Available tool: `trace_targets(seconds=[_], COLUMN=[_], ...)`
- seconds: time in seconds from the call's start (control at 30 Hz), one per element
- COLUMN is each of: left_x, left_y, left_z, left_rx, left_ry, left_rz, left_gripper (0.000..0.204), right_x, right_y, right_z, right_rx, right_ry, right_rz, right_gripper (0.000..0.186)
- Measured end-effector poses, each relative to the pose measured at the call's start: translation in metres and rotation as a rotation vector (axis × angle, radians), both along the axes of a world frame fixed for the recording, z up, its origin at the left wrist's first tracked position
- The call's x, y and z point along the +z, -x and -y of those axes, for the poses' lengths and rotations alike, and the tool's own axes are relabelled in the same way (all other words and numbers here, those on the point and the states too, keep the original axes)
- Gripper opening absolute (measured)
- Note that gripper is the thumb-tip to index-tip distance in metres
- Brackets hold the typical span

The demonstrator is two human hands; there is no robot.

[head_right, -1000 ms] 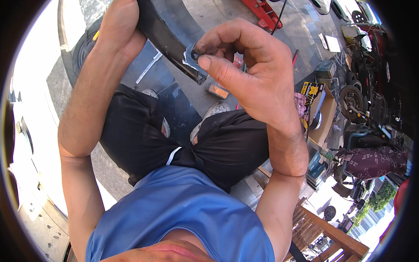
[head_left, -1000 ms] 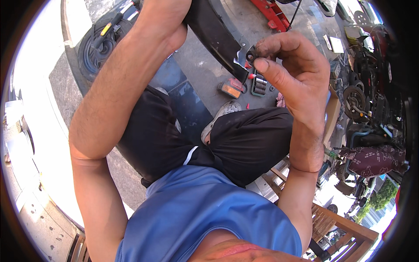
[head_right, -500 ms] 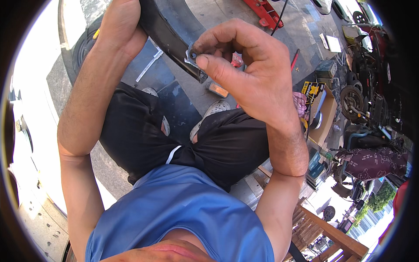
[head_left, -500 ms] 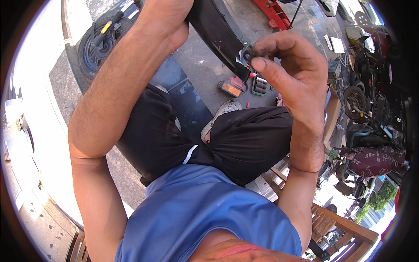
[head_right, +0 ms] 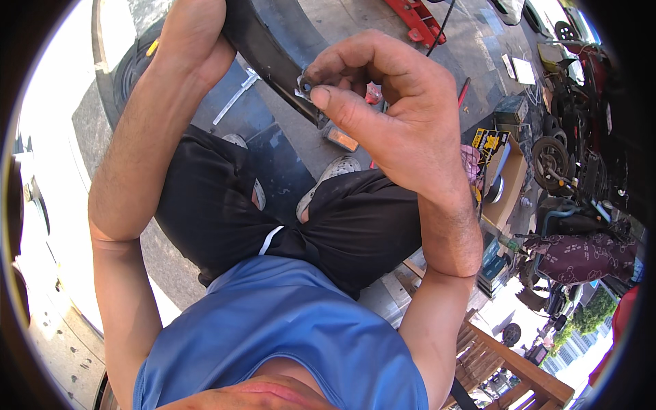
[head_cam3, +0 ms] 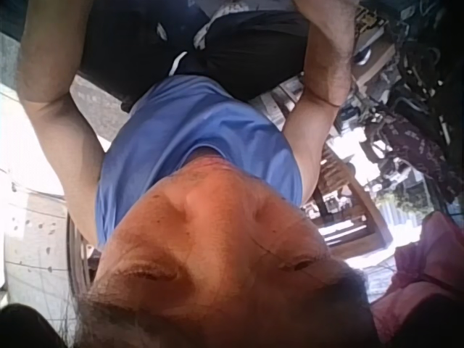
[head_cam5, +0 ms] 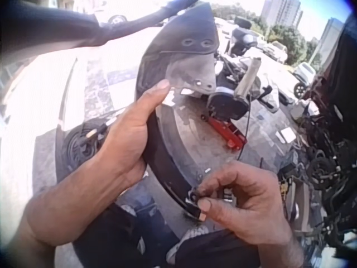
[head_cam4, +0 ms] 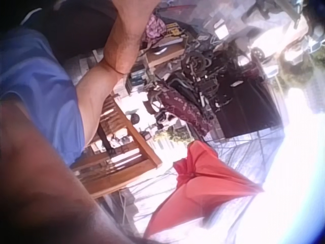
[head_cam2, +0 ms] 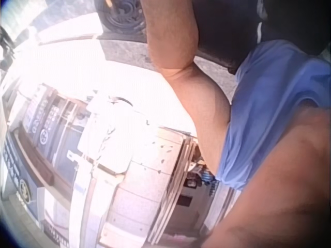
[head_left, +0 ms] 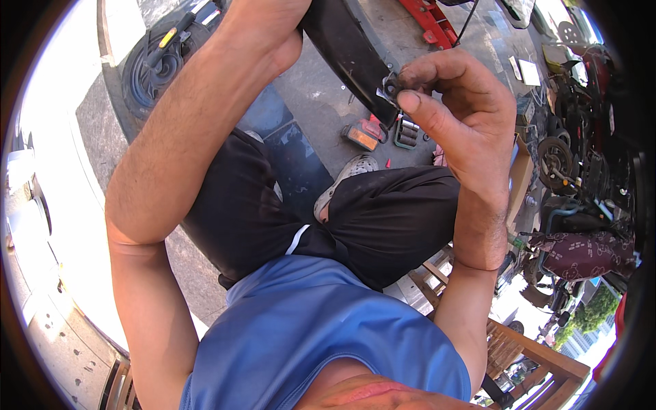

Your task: The person applies adhesive from a small bottle to a crack in a black plastic motorcycle part while holding it by hand.

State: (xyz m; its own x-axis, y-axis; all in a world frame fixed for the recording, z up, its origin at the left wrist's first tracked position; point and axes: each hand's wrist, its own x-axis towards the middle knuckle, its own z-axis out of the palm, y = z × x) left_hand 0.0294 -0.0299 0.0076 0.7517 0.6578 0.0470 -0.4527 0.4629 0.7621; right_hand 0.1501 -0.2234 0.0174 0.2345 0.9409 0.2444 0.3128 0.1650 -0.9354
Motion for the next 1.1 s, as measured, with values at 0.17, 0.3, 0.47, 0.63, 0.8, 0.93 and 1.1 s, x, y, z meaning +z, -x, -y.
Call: trace_targets(seconds=[0.17, 0.3, 0.47, 0.63, 0.8, 0.93, 1.1], left_x=[0.0005, 0.0007, 0.0015, 0.0014, 0.0017, -0.0010, 0.0013], left_y=[-0.0041, -0.0028, -0.0006, -0.0035, -0.0002, -0.0019, -0.0038], left_z=[0.0065, 0.0052, 0.0028, 0.0032, -0.0007, 0.0023, 0.0049], left_rx=[0.108, 0.052, -0.018, 0.026, -0.020, 0.023, 0.115], left_ry=[-0.023, -0.011, 0.000, 0.074, 0.032, 0.026, -0.039], left_rz=[-0.020, -0.018, -0.003, -0.040, 0.018, -0.004, -0.007], left_gripper=[0.041, 0.043, 0.044, 0.042, 0.040, 0.039, 0.037], right_x=[0.0014, 0.0065, 0.0094, 0.0087, 0.0077, 0.0040, 0.0019], right_y=[0.0002, 0.0007, 0.0024, 0.0026, 0.0012, 0.0002, 0.0027], right_z=[0.0002, 0.0027, 0.0050, 0.0049, 0.0052, 0.0026, 0.0009], right_rx=[0.007, 0.000, -0.014, -0.019, -0.014, 0.008, -0.012], right_ry=[0.005, 0.096, 0.107, 0.119, 0.108, 0.043, 0.021], right_rz=[-0.015, -0.055, -0.082, -0.073, -0.060, -0.039, -0.036], right_gripper=[0.021, 0.025, 0.024, 0.024, 0.024, 0.022, 0.023])
